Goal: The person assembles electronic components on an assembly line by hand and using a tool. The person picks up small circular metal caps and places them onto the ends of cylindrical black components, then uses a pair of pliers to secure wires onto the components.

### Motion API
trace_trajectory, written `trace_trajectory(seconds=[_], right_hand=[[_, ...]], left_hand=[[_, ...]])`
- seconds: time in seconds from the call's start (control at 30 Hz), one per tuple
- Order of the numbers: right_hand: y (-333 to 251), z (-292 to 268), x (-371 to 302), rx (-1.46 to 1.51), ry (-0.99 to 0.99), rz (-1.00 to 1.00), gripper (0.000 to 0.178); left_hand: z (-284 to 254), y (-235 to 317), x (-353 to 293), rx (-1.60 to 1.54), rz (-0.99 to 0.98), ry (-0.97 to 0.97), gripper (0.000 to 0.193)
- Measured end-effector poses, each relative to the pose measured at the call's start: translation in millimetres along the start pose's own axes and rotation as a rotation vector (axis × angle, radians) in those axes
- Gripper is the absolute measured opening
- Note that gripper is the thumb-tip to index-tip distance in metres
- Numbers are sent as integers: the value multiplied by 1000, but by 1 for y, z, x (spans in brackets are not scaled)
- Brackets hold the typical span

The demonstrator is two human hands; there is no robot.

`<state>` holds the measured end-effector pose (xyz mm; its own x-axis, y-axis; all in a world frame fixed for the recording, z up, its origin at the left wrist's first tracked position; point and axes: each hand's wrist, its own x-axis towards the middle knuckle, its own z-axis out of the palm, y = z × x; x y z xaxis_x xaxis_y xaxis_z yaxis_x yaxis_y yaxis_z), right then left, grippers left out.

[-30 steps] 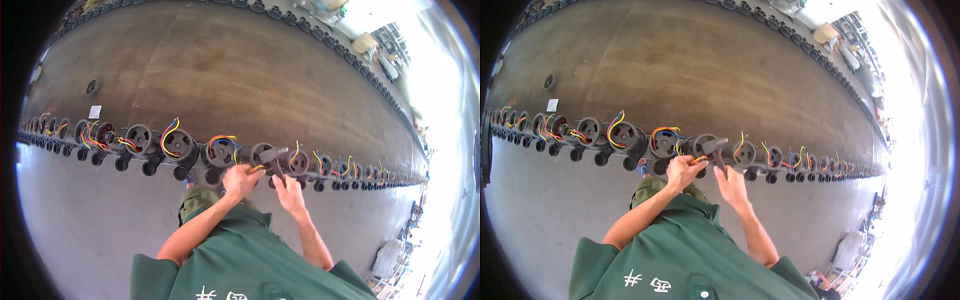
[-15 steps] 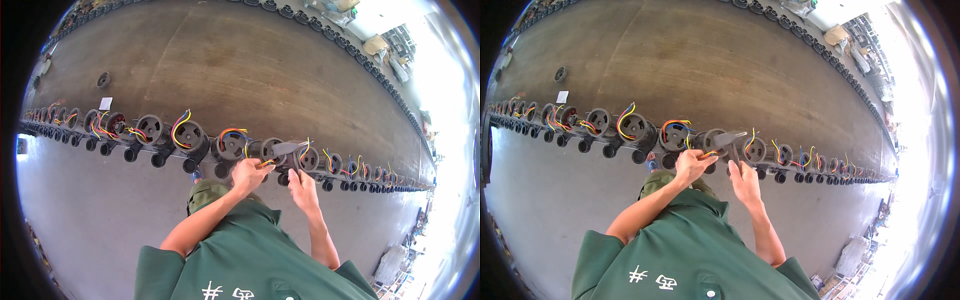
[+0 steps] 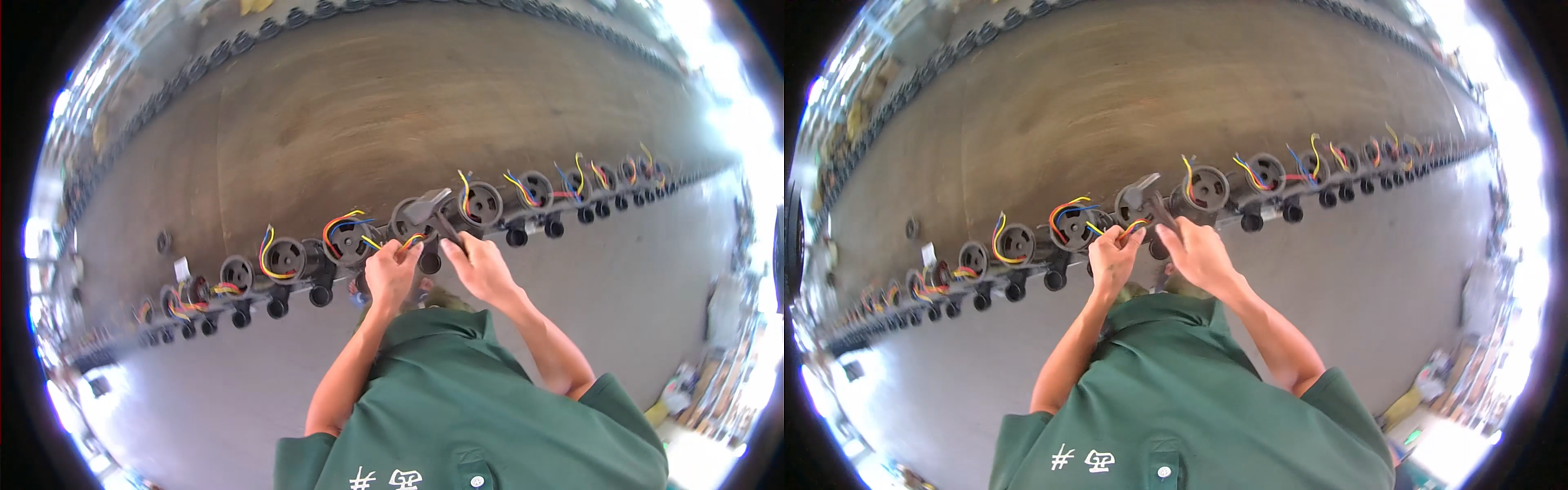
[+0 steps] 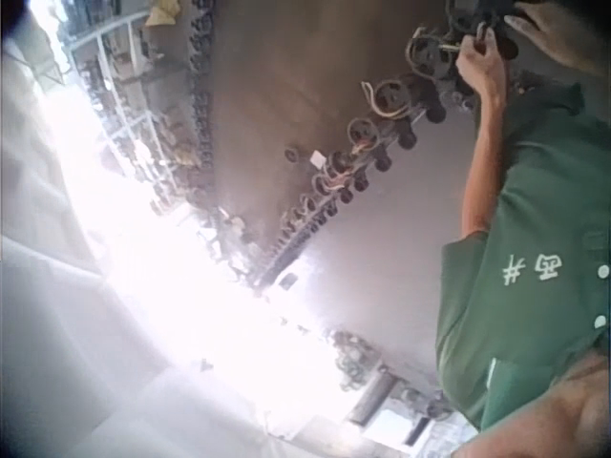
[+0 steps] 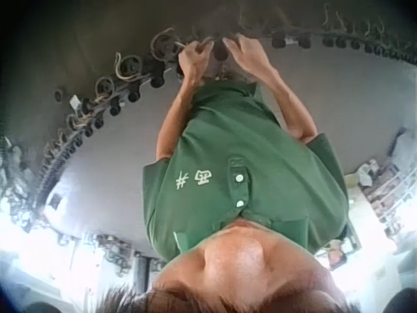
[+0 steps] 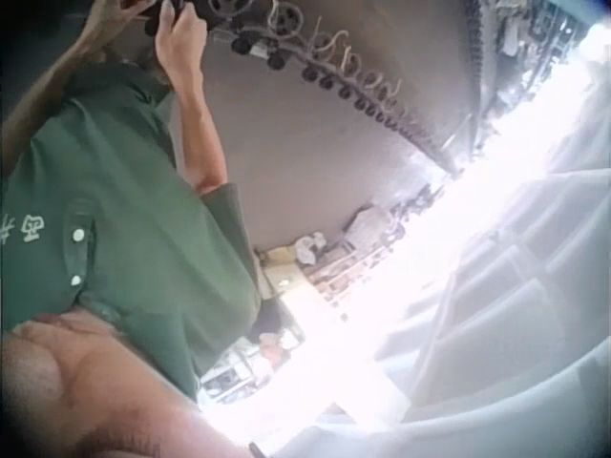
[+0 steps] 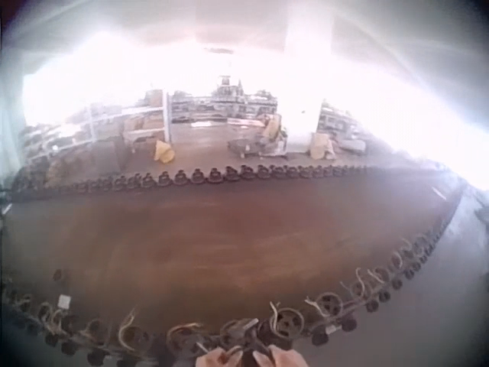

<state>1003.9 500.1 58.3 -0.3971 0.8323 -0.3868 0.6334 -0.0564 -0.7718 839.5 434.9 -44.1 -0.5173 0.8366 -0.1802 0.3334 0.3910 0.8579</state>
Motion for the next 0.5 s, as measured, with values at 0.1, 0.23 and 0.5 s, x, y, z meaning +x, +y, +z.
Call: trace_trajectory(seconds=[0.1, 0.23, 0.5], right_hand=[[56, 34, 22, -178, -3, -50, 47], [73, 38, 29, 95, 51, -51, 48], [89, -51, -26, 476, 235, 23, 51]], left_hand=[[-1, -6, 2, -21, 70, -73, 35], [-22, 24, -2, -25, -96, -332, 48], [-30, 59, 14, 150, 246, -212, 30]])
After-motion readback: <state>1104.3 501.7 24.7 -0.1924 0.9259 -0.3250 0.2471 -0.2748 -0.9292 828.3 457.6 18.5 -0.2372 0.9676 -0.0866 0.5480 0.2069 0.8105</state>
